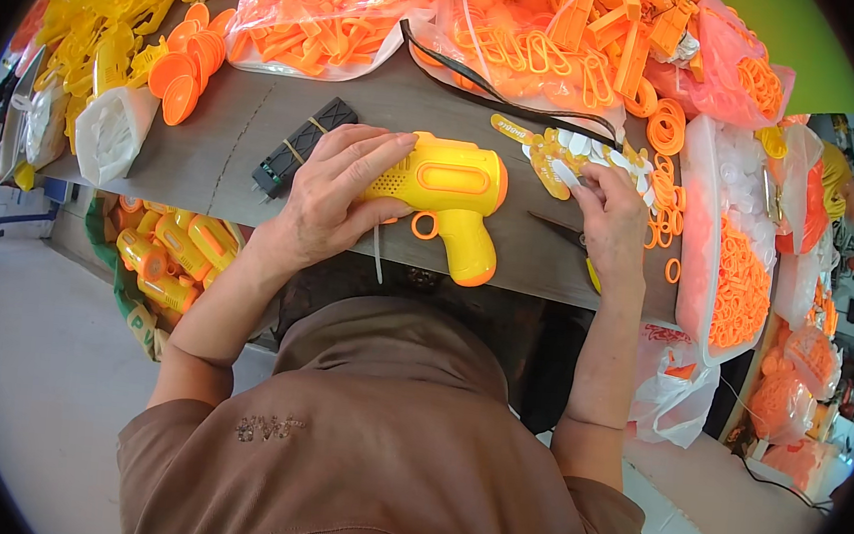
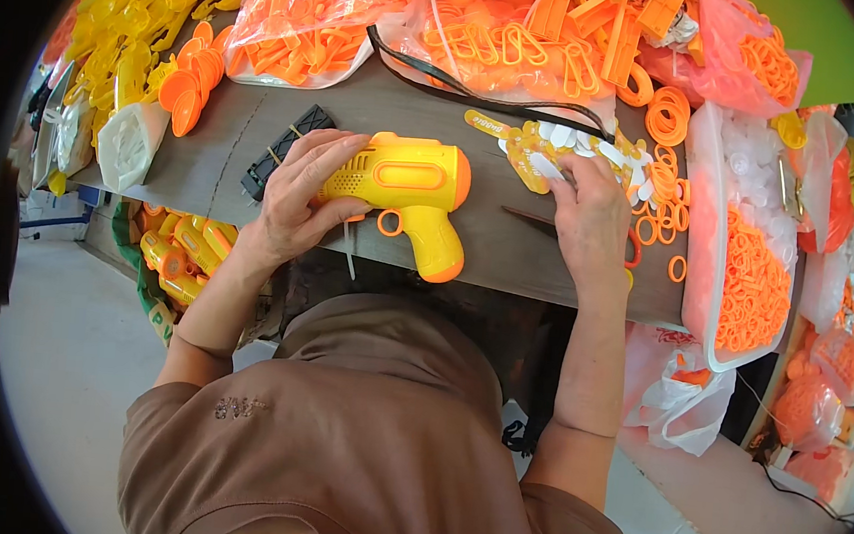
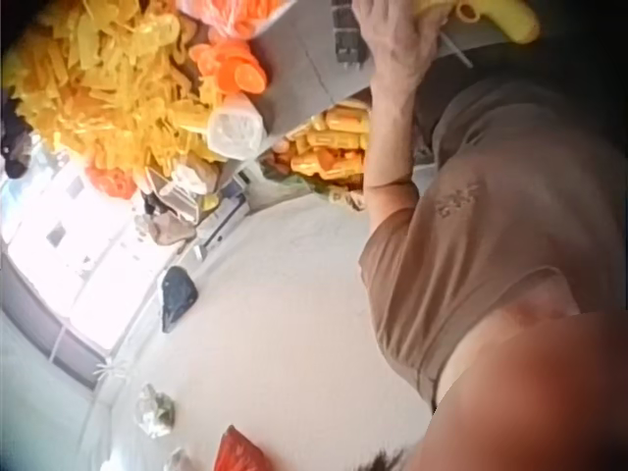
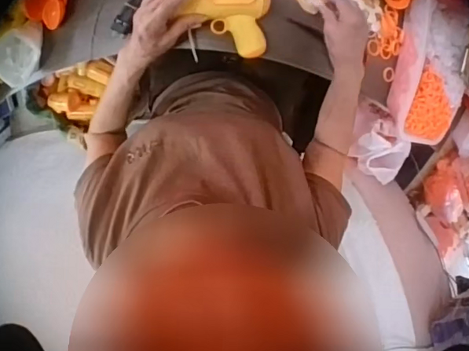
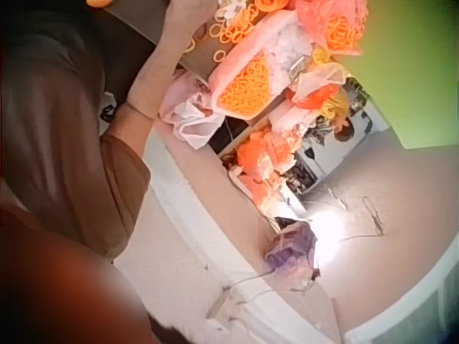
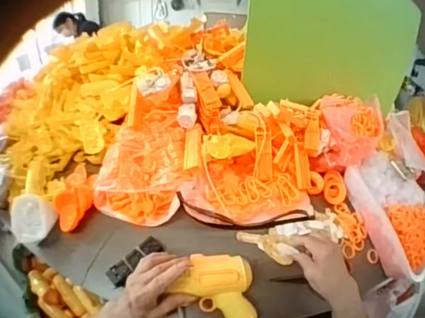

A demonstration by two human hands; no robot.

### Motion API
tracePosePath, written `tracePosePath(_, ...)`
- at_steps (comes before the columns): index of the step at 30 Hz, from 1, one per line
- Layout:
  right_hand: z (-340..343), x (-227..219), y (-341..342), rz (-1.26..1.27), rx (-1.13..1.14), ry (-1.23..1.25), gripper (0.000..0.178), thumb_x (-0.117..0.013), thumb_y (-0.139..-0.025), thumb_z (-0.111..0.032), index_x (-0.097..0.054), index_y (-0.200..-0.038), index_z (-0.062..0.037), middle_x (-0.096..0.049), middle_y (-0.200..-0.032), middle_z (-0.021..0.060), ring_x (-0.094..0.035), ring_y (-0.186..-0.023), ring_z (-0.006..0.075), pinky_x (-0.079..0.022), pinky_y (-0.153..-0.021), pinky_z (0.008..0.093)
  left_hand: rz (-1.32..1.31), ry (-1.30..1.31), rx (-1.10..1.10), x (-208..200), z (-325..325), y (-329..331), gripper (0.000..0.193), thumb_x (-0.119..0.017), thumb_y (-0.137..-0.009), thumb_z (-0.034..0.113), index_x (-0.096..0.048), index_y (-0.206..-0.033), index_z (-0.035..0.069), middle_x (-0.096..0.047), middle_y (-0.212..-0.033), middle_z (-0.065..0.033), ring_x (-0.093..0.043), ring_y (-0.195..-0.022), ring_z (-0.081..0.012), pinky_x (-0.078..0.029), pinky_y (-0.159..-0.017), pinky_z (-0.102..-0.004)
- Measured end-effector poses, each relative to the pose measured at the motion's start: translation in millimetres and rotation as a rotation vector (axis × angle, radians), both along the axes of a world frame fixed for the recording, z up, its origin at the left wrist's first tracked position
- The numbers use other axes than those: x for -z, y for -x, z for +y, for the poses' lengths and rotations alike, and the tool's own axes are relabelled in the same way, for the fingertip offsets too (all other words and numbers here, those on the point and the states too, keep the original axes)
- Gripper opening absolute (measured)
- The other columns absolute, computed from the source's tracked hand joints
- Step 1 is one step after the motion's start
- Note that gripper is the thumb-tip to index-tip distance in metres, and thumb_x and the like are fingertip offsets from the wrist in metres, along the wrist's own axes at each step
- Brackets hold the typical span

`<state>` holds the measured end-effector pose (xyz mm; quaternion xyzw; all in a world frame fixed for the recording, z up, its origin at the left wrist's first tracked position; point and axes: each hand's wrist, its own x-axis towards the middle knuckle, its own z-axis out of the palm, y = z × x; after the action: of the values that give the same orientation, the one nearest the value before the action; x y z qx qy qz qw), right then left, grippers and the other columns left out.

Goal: Assembling the internal and external components of a yellow toy gun and trimming excess plastic.

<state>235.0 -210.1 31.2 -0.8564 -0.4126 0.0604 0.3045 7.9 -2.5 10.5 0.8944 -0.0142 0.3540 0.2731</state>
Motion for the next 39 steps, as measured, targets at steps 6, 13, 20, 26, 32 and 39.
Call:
tracePosePath(6,-4.1,24.5,-2.4,-0.343,-0.084,0.043,0.014,-0.060,-0.082,-0.003,-0.061,-0.095,0.0020,-0.057,-0.086,0.0141,-0.057,-0.075,0.0300,-0.046,-0.071,0.0366,0.041,0.015,-0.021,-0.4,0.6,2.7,0.061,-0.075,-0.069,0.018,-0.053,-0.123,-0.001,-0.062,-0.109,-0.0159,-0.058,-0.099,-0.0322,-0.046,-0.086,-0.0403)
tracePosePath(13,-1.9,26.0,-11.5,-0.291,-0.043,-0.204,0.011,-0.059,-0.087,-0.006,-0.062,-0.094,0.0017,-0.058,-0.080,0.0107,-0.058,-0.068,0.0225,-0.046,-0.061,0.0319,-0.033,-0.004,-0.084,-18.4,-8.5,3.9,0.057,-0.076,-0.069,0.017,-0.056,-0.120,-0.001,-0.062,-0.109,-0.0160,-0.058,-0.099,-0.0315,-0.046,-0.085,-0.0387)
tracePosePath(20,17.4,-22.0,30.7,0.860,0.071,-0.521,0.018,-0.058,-0.088,-0.006,-0.061,-0.104,0.0026,-0.059,-0.076,0.0028,-0.052,-0.057,0.0070,-0.042,-0.051,0.0199,-0.061,0.206,-0.057,-46.4,-33.7,-5.6,0.043,-0.073,-0.073,0.007,-0.059,-0.113,-0.002,-0.062,-0.103,-0.0153,-0.059,-0.087,-0.0265,-0.049,-0.075,-0.0331)
tracePosePath(26,25.5,-38.1,65.5,0.806,-0.088,-0.511,0.034,-0.057,-0.087,0.001,-0.049,-0.120,0.0023,-0.056,-0.075,0.0037,-0.053,-0.060,0.0069,-0.043,-0.053,0.0195,0.114,0.911,0.067,-43.4,-47.6,-20.4,0.034,-0.065,-0.086,0.005,-0.057,-0.118,-0.002,-0.061,-0.101,-0.0090,-0.058,-0.081,-0.0093,-0.050,-0.065,-0.0220)
tracePosePath(32,23.8,-50.5,86.5,0.625,-0.237,-0.311,0.045,-0.055,-0.084,0.005,-0.044,-0.127,-0.0010,-0.054,-0.073,0.0008,-0.048,-0.060,0.0049,-0.037,-0.053,0.0182,0.259,1.177,0.116,-58.3,-45.3,-18.7,0.021,-0.066,-0.087,0.014,-0.063,-0.097,-0.004,-0.061,-0.071,-0.0026,-0.055,-0.061,-0.0048,-0.044,-0.051,-0.0209)
tracePosePath(39,6.9,-48.5,91.1,0.456,-0.357,-0.365,0.047,-0.064,-0.078,0.006,-0.049,-0.123,-0.0018,-0.058,-0.081,0.0048,-0.053,-0.068,0.0082,-0.043,-0.064,0.0201,0.419,1.283,0.139,-47.8,-54.3,8.8,0.018,-0.066,-0.087,0.014,-0.063,-0.079,-0.002,-0.058,-0.060,-0.0005,-0.048,-0.048,-0.0028,-0.036,-0.043,-0.0192)
